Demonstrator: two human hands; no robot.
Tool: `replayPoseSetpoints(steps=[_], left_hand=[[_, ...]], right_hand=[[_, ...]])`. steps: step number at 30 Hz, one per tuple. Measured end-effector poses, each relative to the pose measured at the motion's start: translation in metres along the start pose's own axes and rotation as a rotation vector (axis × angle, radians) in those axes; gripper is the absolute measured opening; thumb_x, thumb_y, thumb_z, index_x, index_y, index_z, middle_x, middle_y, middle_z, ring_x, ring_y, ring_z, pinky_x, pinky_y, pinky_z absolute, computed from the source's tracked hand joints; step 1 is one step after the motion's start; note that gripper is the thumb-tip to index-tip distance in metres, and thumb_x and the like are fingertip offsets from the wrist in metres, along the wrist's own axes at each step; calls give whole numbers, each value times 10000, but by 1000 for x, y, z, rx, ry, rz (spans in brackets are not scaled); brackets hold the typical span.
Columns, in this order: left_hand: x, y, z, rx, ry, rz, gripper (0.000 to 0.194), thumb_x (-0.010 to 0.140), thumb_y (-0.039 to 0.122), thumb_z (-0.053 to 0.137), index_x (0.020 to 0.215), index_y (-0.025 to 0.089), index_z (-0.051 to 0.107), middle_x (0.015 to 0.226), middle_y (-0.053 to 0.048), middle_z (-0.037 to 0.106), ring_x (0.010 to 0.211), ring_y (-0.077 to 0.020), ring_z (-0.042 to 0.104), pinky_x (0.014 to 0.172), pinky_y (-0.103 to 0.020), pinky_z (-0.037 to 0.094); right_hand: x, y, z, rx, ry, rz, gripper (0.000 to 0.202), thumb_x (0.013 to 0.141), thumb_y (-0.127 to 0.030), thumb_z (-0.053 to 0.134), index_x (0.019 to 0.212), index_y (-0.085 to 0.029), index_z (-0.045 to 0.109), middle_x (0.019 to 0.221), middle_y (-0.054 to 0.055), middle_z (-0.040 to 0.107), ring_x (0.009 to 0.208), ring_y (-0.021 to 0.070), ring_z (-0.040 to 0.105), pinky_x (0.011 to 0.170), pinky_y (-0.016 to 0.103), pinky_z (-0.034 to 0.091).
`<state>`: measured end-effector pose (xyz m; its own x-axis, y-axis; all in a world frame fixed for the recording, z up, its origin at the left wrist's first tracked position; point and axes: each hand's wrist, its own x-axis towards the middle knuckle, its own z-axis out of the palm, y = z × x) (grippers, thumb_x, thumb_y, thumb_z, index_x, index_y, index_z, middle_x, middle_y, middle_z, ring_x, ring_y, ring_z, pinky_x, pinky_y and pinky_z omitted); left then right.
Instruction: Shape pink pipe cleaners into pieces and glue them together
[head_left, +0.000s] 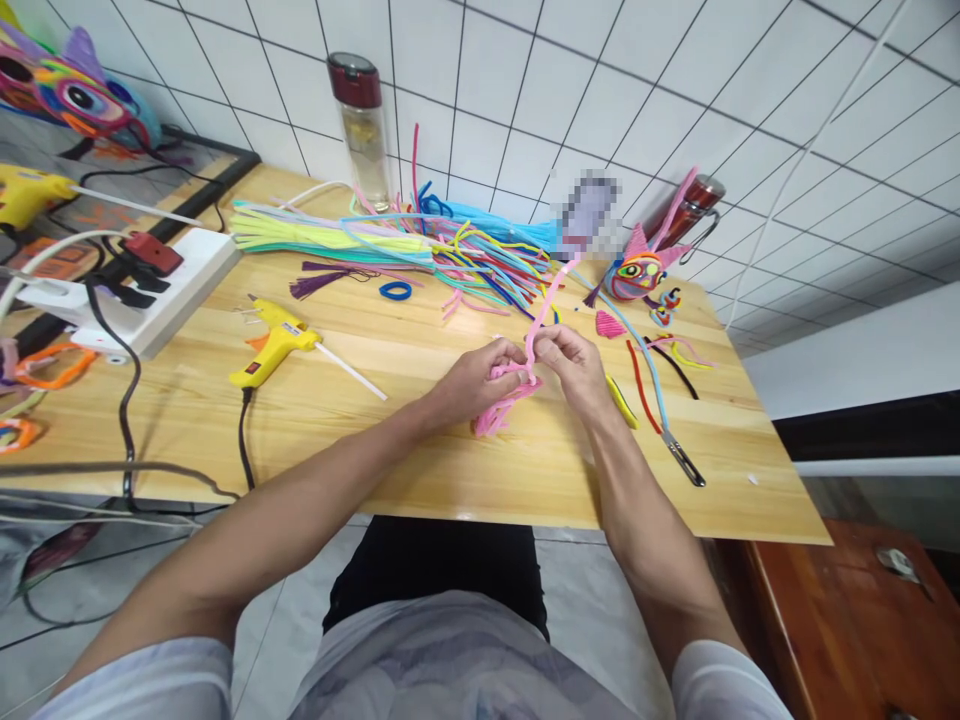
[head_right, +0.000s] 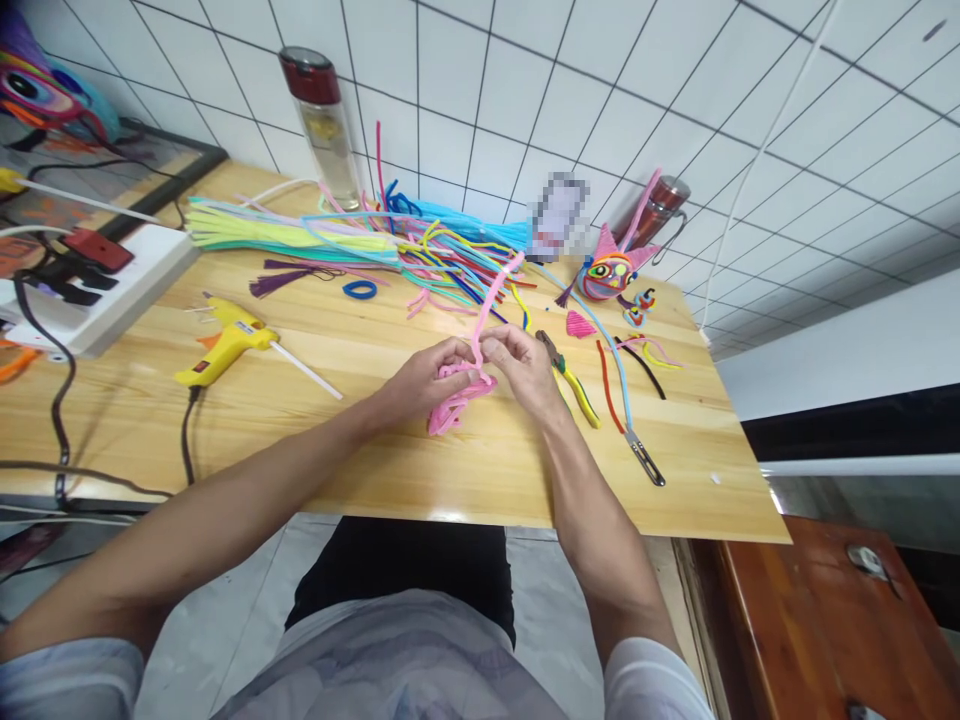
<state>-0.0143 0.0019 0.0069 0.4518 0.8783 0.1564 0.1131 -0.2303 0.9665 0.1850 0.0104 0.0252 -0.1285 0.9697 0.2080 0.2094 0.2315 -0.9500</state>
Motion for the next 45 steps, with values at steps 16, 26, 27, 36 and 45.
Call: replayPoseSetpoints(steps=[16,26,27,36,45], left_hand=[[12,-15,-1,-526,34,-187,474,860,650,691,875,178,662,791,-26,696,691,-149,626,672,-273,517],[7,2,-6,-216,242,-52,366,851,542,738,856,179,693,818,-8,671,775,-154,599,714,-267,482],[5,5,-7,-184,299,-38,345,880,524,711,860,180,686,791,0,656,753,-146,585,697,-262,468],[8,2,-7,-493,182,-386,589,830,659,792,1132,201,577,1127,-105,769,709,-166,743,593,-265,514],[18,-7,-7,-785,208,-168,664,572,150,705,1225,190,594,968,-13,726,785,-137,662,710,-252,467]], right_hand=[[-3,5,6,-11,87,5,425,781,-650,832,861,-239,757,760,-4,736,643,162,641,631,316,562],[-2,6,8,-68,350,-88,342,851,-580,803,865,-249,717,731,-18,721,601,165,645,583,310,547],[-3,7,8,-84,408,-114,321,867,-562,794,873,-251,716,733,-18,717,606,167,645,588,311,545],[-13,12,20,-61,440,-311,229,961,-481,743,976,-259,692,972,37,822,768,200,777,740,359,644],[-12,7,34,164,373,-253,326,906,-538,796,925,-257,634,777,-24,806,603,164,740,633,312,655]])
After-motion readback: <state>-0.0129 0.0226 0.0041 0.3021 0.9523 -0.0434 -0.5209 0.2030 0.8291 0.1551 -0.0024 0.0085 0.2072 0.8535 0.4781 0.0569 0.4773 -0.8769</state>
